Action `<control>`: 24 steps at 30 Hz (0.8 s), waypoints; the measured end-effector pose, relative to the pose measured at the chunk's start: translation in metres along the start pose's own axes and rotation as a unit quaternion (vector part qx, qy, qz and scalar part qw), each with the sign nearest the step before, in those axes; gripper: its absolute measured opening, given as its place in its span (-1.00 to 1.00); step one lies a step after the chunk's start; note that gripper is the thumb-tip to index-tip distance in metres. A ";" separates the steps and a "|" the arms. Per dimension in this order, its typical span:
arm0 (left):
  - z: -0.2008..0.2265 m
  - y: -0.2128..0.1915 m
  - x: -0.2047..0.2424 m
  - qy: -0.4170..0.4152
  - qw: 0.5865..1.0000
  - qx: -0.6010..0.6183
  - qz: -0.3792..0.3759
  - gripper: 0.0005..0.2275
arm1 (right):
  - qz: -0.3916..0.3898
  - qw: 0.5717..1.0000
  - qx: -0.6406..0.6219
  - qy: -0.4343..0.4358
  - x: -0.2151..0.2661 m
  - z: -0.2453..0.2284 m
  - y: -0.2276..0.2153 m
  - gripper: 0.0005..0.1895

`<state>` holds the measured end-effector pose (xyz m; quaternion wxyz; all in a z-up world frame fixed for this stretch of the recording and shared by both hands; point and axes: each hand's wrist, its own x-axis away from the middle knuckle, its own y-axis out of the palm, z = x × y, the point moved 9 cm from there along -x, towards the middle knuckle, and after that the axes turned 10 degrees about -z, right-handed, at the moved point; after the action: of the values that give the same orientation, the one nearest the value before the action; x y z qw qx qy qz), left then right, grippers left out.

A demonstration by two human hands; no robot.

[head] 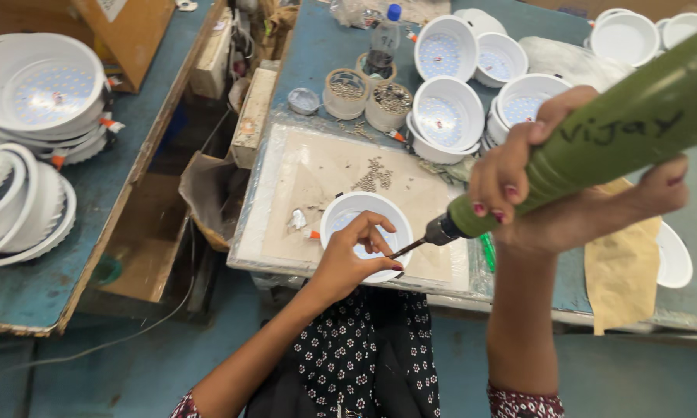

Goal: The person uses a green power drill to fasten screws into the center of white LED light fixtures. They handle the fixtures and screws by hand, occasionally wiping the work surface with a cloth.

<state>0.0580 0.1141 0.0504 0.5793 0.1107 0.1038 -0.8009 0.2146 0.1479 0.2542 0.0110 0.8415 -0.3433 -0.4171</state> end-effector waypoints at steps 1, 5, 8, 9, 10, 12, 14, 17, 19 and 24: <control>0.000 -0.001 0.000 -0.002 1.000 -0.003 0.004 -0.59 | -0.004 1.000 -0.009 -0.002 -0.003 0.002 0.002 0.01; -0.003 -0.007 0.001 -0.022 0.999 0.008 0.029 -0.58 | -0.004 0.999 -0.041 -0.005 -0.009 0.004 0.011 -0.01; -0.003 -0.008 0.007 -0.026 0.998 0.018 0.061 -0.60 | 0.011 0.998 -0.054 -0.004 -0.010 0.006 0.012 -0.04; -0.002 -0.009 0.009 -0.025 0.997 0.019 0.075 -0.61 | 0.010 0.999 -0.050 -0.005 -0.011 0.006 0.013 -0.06; -0.001 -0.010 0.009 -0.023 0.996 0.023 0.081 -0.62 | 0.009 0.999 -0.046 -0.005 -0.012 0.007 0.012 -0.07; 0.001 -0.011 0.012 -0.024 0.994 0.034 0.099 -0.63 | 0.001 1.000 -0.026 -0.007 -0.011 0.008 0.013 -0.10; 0.008 -0.013 0.016 -0.020 0.992 -0.043 0.121 -0.66 | -0.003 1.000 -0.017 -0.007 -0.010 0.010 0.013 -0.11; 0.016 -0.013 0.019 -0.011 0.986 -0.090 0.139 -0.68 | -0.005 0.999 -0.031 -0.005 -0.010 0.012 0.014 -0.12; 0.018 -0.011 0.021 -0.005 0.986 -0.091 0.143 -0.68 | -0.009 0.999 -0.035 -0.005 -0.011 0.013 0.014 -0.13; 0.025 -0.009 0.021 0.009 0.978 -0.149 0.145 -0.69 | -0.018 1.000 -0.023 -0.006 -0.011 0.015 0.013 -0.16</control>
<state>0.0421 0.0904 0.0679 0.6982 0.0442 0.2098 -0.6831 0.1922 0.1485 0.2560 0.0206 0.8445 -0.3190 -0.4297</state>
